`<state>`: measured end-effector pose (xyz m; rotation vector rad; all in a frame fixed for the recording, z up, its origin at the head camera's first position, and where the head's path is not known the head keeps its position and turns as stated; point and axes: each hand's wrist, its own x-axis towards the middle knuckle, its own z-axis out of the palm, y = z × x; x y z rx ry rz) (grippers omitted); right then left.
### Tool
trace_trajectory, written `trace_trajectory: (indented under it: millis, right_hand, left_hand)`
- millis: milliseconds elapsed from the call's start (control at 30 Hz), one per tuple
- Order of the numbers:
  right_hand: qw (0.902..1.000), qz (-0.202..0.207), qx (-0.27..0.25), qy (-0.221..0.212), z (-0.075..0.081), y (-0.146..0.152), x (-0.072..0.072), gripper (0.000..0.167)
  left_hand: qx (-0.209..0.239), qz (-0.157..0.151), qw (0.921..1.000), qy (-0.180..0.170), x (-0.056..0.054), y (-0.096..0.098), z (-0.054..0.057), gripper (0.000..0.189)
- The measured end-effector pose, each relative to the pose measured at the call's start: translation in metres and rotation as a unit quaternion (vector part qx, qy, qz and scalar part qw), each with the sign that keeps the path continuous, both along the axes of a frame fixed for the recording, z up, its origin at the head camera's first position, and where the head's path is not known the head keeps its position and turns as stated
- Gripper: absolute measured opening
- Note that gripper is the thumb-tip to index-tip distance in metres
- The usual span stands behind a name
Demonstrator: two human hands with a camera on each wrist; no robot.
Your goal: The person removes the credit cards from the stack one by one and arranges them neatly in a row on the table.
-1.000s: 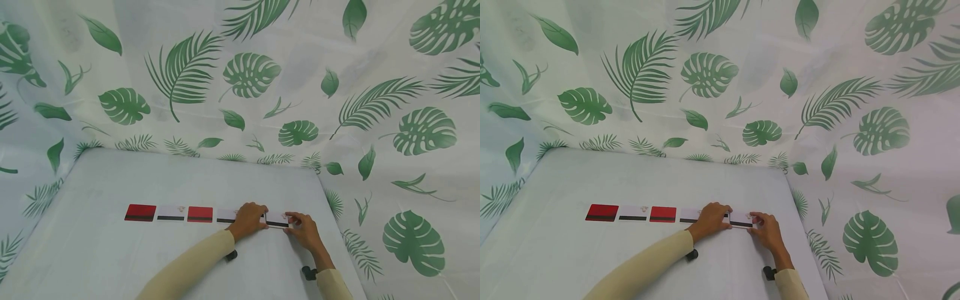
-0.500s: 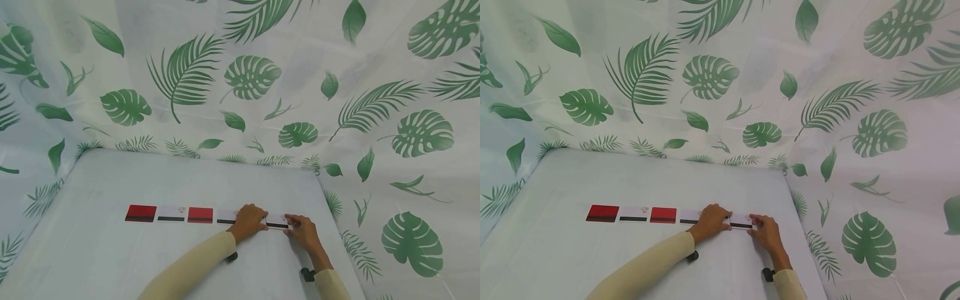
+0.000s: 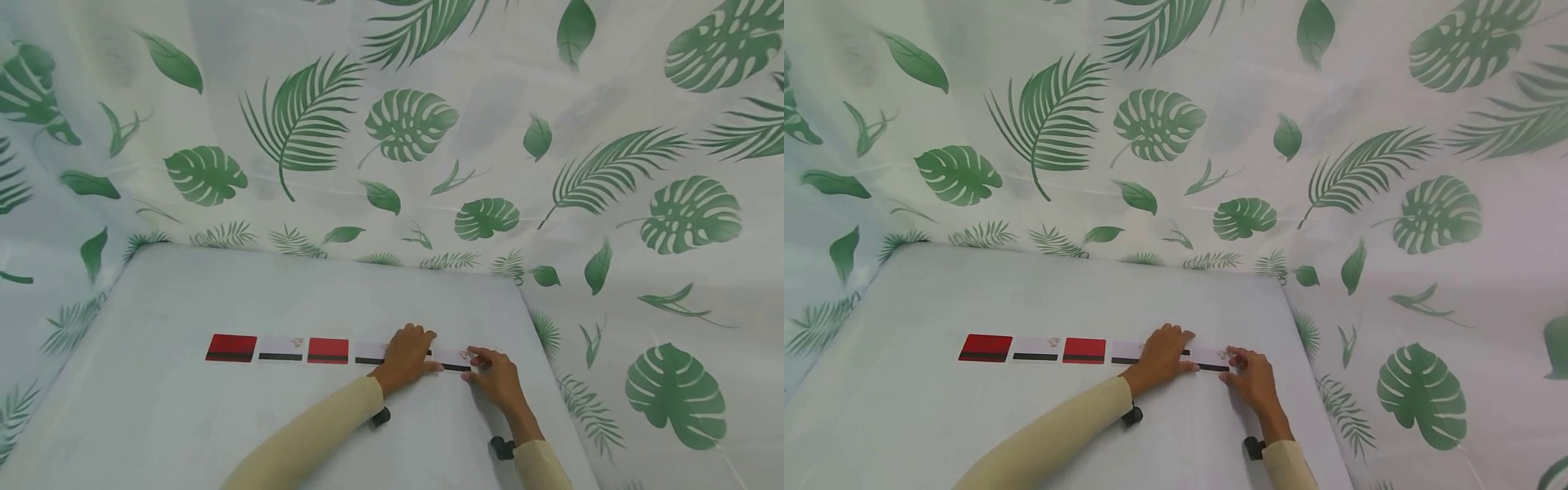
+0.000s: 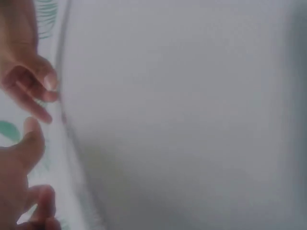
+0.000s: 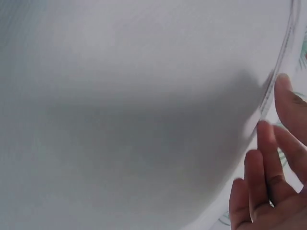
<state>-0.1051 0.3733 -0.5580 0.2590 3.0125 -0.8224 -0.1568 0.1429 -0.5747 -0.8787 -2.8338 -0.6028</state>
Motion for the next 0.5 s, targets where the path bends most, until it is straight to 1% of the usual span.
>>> trace_trajectory:
  millis: [100,200,333,400,500]
  right_hand:
    - [0.9996,-0.009,0.011,0.025,0.003,-0.007,0.001,0.063]
    - [0.9984,-0.01,0.027,0.048,0.007,-0.019,0.001,0.072]
    - [0.9944,0.016,0.077,0.07,0.013,-0.04,-0.004,0.088]
    - [0.9901,0.034,0.111,0.08,0.016,-0.052,-0.006,0.094]
    - [0.9836,0.058,0.146,0.089,0.024,-0.071,-0.009,0.1]
  left_hand:
    - [0.022,0.006,0.9997,0.011,-0.005,-0.011,0.007,0.077]
    - [0.029,0.017,0.9993,0.015,-0.008,-0.029,0.014,0.085]
    - [0.013,0.038,0.999,0.018,-0.009,-0.055,0.019,0.095]
    - [0.005,0.047,0.9987,0.021,-0.009,-0.067,0.02,0.099]
    - [0.001,0.055,0.9981,0.027,-0.006,-0.084,0.021,0.101]
